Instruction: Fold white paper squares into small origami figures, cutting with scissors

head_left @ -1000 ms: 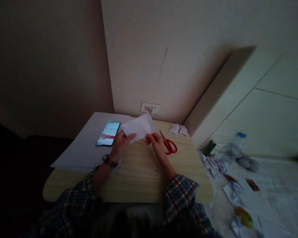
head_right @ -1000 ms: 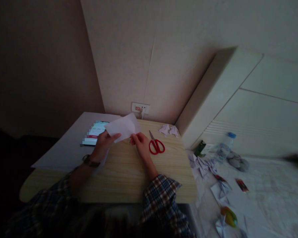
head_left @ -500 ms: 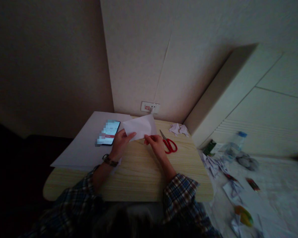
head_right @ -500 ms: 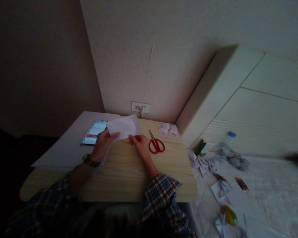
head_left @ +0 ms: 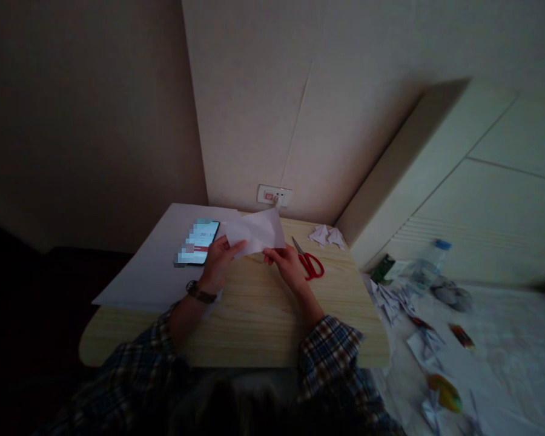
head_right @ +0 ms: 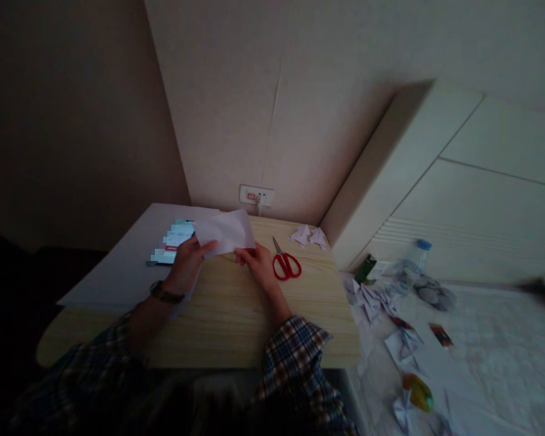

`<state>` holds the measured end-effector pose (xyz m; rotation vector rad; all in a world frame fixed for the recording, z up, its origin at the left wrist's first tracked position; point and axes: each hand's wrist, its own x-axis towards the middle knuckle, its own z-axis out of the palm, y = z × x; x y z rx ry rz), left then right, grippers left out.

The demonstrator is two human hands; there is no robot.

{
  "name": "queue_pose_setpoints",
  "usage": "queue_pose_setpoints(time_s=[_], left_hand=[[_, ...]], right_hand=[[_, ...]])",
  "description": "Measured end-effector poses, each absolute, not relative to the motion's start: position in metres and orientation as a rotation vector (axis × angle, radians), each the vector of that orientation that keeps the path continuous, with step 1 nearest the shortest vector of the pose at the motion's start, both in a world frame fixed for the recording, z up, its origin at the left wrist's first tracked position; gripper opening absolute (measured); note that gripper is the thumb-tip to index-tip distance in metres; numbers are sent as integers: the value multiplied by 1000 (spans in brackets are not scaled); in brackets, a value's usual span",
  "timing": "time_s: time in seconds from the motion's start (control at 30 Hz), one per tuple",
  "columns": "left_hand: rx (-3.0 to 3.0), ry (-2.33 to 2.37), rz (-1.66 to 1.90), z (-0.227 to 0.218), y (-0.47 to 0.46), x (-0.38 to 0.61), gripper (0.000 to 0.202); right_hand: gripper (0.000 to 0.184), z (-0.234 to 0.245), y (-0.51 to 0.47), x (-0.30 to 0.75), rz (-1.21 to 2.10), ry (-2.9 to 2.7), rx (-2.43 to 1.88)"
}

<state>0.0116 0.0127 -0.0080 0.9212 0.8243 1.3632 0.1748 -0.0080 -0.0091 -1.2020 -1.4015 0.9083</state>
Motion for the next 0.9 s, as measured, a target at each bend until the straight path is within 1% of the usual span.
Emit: queue_pose_setpoints(time_s=[0.13, 0.3, 0.47, 0.57, 0.67, 0.73, 0.83, 0.87, 0.9], left_hand=[[877, 807, 1366, -4, 10, 13, 35], [818, 806, 1413, 1, 13, 12, 31], [850, 847, 1435, 0, 14, 11, 33], [918, 898, 1443, -3, 13, 11, 37], [1012, 947, 1441, -3, 12, 10, 38], [1068, 968, 1428, -1, 12, 9, 35], [1134, 979, 1404, 6, 9, 7, 31], [1151, 979, 1394, 9, 7, 6, 30], [1164, 978, 1386, 12, 5, 5, 29]], right_hand=[[31, -8, -9, 180, 883, -1476, -1206], [16, -7, -11, 187, 807, -1594, -1240], [13, -11, -5, 200, 602, -1480, -1318], [14, -12, -2, 210, 506, -1389, -1336], [16, -10, -2, 217, 481, -1352, -1320], [20, -7, -4, 217, 503, -1334, -1298], [38, 0, -9, 209, 606, -1327, -1254], [39, 3, -12, 204, 644, -1330, -1242], [33, 6, -15, 199, 672, -1333, -1233]])
